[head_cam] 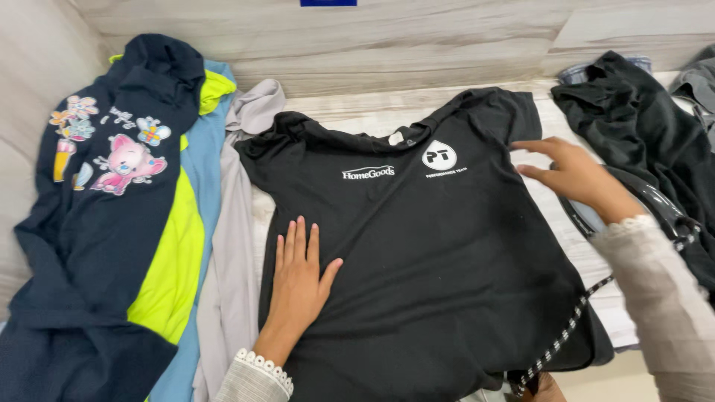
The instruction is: The person irons a black t-shirt, then a navy blue t-shirt, and finally a neon yellow t-shirt on a flat surface. They smooth each garment with their hands before and after ironing, then move the finished items aside.
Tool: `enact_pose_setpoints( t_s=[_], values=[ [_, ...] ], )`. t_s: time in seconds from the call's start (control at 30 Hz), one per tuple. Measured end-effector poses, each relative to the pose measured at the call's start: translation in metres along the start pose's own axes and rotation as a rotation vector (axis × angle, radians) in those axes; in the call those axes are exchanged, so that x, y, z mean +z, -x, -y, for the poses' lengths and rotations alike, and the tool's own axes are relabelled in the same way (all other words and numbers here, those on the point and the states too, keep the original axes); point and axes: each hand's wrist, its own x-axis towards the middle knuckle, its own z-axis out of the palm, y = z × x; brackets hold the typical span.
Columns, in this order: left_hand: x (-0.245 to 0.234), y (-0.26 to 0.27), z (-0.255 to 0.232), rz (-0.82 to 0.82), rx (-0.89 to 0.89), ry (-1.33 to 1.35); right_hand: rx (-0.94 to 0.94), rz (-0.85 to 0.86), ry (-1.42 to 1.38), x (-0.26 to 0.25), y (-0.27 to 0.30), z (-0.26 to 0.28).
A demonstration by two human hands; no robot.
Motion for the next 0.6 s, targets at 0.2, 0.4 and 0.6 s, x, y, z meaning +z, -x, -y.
enact_pose_setpoints(
  t_s=[0.2,0.4,0.6],
  values=[
    [-0.016,0.038,-0.016,-0.021,-0.038,0.024,-0.184,-0.358,0.075,0.139,-0.08,0.05],
    [-0.034,0.033,-0.02,0.044,-0.023,-0.079,-0.016,-0.598,0.292,0.168,-0.06,0.12],
    [-0.028,-0.05,-0.018,0.103,0.016,0.095,0.143,-0.521,0.191,0.151,-0.032,0.134]
  ],
)
